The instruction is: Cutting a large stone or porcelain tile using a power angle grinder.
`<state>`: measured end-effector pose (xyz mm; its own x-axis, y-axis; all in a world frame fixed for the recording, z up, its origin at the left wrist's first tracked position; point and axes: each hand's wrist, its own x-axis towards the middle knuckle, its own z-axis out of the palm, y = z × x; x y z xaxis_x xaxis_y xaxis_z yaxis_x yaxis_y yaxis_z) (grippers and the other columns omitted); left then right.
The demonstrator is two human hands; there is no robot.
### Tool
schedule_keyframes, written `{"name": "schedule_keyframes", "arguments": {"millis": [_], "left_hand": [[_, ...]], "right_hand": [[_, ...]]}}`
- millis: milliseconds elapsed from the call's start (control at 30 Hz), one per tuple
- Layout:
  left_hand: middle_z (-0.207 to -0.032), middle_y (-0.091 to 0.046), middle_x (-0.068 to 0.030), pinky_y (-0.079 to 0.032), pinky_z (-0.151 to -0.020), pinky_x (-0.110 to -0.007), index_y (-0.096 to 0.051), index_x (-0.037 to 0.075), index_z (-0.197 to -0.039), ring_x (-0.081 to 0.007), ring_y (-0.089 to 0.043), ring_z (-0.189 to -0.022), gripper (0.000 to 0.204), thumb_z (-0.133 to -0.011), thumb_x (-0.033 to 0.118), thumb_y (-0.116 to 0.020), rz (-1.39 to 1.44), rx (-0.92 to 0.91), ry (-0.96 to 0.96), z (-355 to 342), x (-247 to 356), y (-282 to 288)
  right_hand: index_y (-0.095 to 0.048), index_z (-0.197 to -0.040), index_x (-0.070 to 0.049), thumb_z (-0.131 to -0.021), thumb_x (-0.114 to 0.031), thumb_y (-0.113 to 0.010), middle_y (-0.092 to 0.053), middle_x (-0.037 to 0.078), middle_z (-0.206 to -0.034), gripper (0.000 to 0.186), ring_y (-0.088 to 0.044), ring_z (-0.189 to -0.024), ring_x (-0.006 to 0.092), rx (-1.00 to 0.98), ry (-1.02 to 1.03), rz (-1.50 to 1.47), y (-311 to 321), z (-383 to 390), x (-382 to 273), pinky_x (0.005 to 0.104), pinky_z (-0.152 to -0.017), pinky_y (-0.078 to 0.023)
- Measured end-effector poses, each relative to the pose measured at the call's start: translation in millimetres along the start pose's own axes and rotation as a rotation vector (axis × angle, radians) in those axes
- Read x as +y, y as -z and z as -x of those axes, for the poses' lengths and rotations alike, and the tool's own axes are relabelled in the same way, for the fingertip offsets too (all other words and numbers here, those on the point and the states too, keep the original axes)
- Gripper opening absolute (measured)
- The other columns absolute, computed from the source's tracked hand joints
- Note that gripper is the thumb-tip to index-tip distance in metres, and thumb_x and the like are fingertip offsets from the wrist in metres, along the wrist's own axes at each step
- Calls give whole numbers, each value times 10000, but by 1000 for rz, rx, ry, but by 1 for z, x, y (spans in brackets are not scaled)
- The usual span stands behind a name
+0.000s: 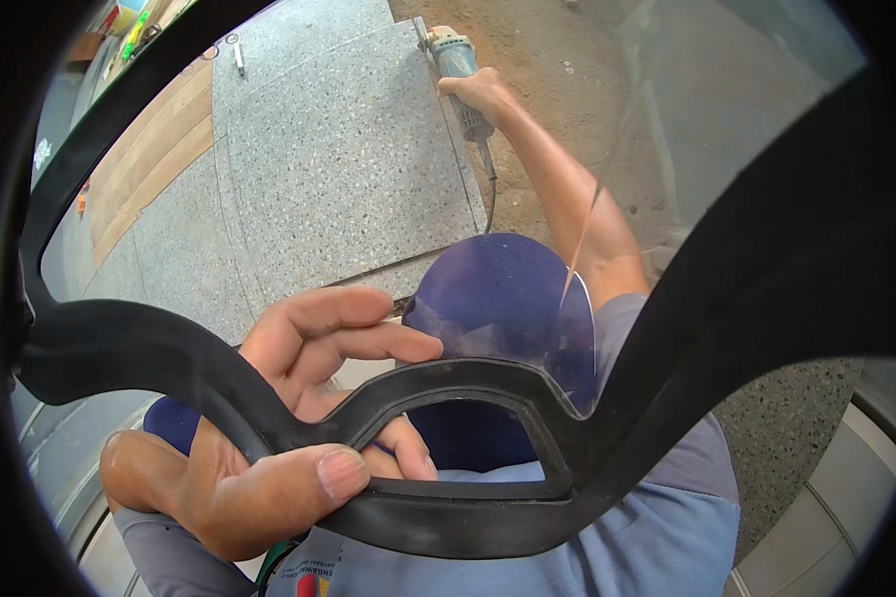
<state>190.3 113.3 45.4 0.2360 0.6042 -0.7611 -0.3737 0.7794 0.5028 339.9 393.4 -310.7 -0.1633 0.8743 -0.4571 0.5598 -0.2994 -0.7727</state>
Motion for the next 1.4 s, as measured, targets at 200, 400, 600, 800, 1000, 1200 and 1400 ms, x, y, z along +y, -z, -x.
{"name": "schedule_keyframes", "arguments": {"millis": [200, 400, 600, 800, 1000, 1200, 1400], "left_hand": [[-1327, -484, -367, -625, -866, -387, -253, -147, -1456, -310, -725, -972, 953, -743, 213, -773, 29, 72, -34, 2, -3, -6], [-1361, -473, -356, -619, -891, -396, -229, -130, -1481, -305, -718, -1007, 900, -810, 193, -734, 231, -121, -165, -3, -5, 2], [-1387, -468, -338, -611, -905, -393, -218, -116, -1502, -300, -713, -1022, 887, -825, 175, -712, -73, -67, -73, -4, -7, 10], [-1406, -456, -345, -606, -921, -388, -212, -117, -1506, -293, -709, -1035, 862, -830, 144, -680, -90, -71, -112, -6, -10, 16], [-1407, -455, -347, -605, -928, -390, -219, -117, -1505, -299, -713, -1019, 850, -827, 134, -664, -90, -82, -133, -6, -11, 19], [-1416, -452, -342, -600, -930, -391, -216, -112, -1510, -302, -714, -1023, 852, -837, 145, -669, -116, -79, -146, -6, -11, 22], [-1416, -452, -341, -595, -936, -393, -212, -113, -1511, -304, -715, -1024, 848, -843, 146, -665, -114, -94, -145, -7, -10, 23]], "right_hand": [[-712, -978, 84, -722, -390, -804, -692, 154, -788, 546, -664, -610, 226, -5, -11, -20, 1, 0, 5, 386, -493, -489], [-709, -984, 90, -716, -378, -806, -691, 153, -806, 548, -661, -621, 222, 11, -33, 5, -3, -8, 7, 379, -499, -484], [-706, -990, 100, -716, -390, -801, -689, 163, -808, 570, -661, -617, 227, -6, -23, 7, 0, -4, 7, 384, -493, -480], [-706, -994, 103, -711, -400, -803, -687, 166, -800, 585, -659, -610, 233, 1, -32, 44, 1, 1, 2, 396, -480, -475], [-706, -995, 100, -709, -410, -811, -693, 173, -805, 594, -661, -611, 233, -4, -11, 3, 1, 4, 5, 404, -486, -481], [-707, -1003, 93, -728, -387, -806, -700, 168, -818, 562, -674, -627, 237, 12, -20, 15, -2, 2, 8, 393, -504, -497], [-706, -999, 91, -722, -397, -812, -697, 172, -823, 571, -674, -637, 239, 18, -21, 35, 0, 7, 6, 397, -513, -498]]}}
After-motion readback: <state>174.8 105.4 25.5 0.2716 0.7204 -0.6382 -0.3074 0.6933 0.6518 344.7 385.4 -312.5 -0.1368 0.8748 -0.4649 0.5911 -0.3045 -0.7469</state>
